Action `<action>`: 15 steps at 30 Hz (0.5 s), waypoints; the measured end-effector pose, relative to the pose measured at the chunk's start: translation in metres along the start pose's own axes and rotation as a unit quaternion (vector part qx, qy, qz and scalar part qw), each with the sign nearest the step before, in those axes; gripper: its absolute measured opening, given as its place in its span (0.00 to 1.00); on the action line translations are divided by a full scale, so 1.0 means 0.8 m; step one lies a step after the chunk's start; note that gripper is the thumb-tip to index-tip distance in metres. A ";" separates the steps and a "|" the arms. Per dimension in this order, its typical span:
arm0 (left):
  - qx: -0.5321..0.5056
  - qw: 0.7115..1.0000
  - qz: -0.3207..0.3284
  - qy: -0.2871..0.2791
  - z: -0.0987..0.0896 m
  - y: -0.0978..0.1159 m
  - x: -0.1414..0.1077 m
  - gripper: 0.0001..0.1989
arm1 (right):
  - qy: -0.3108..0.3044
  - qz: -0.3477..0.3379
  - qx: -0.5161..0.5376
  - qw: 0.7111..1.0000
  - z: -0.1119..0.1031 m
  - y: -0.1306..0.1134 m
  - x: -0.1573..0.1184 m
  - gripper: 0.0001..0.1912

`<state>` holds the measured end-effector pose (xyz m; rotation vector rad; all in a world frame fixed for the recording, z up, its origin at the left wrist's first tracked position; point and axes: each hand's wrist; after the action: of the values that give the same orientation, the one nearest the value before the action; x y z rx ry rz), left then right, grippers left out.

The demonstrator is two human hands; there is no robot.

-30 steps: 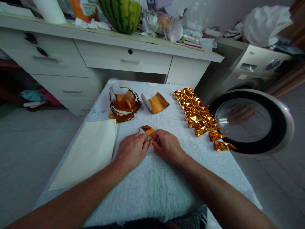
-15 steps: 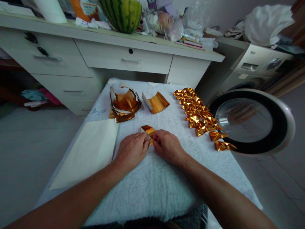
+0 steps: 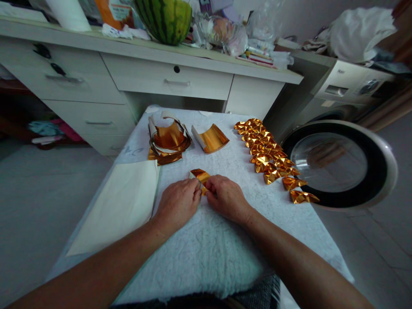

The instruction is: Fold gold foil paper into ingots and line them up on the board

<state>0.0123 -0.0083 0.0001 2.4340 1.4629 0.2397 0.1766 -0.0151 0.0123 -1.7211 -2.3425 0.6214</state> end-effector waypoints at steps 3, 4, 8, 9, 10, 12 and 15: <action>-0.034 0.999 0.021 -0.002 0.001 -0.002 0.000 0.05 | -0.001 -0.003 0.002 1.000 -0.001 0.000 0.000 0.03; -0.043 0.999 0.027 -0.004 0.001 -0.003 0.000 0.06 | -0.001 -0.004 0.003 1.000 -0.001 0.000 0.000 0.03; -0.064 0.997 0.040 -0.006 0.002 -0.007 0.000 0.08 | 0.000 -0.005 0.005 1.000 0.000 0.000 0.000 0.01; -0.067 0.997 0.042 -0.004 0.002 -0.008 0.000 0.09 | 0.000 -0.003 0.004 1.000 0.000 0.000 0.000 0.01; -0.068 0.997 0.045 -0.002 0.003 -0.009 0.000 0.09 | 0.000 -0.001 0.003 1.000 0.001 -0.001 0.000 0.02; -0.069 0.996 0.049 0.000 0.003 -0.011 0.000 0.09 | 0.001 0.004 -0.002 1.000 0.001 -0.002 0.000 0.02; -0.080 0.995 0.052 0.000 0.004 -0.011 0.000 0.09 | 0.000 0.017 -0.015 1.000 0.001 -0.004 0.001 0.03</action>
<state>0.0054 -0.0051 -0.0057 2.3827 1.2660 0.3640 0.1728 -0.0155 0.0127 -1.7764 -2.3400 0.5937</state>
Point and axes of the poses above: each hand's wrist, its own x-axis towards the middle knuckle, its own z-axis out of the palm, y = z × x, and after that the axes turned 7 degrees about -y, right-handed
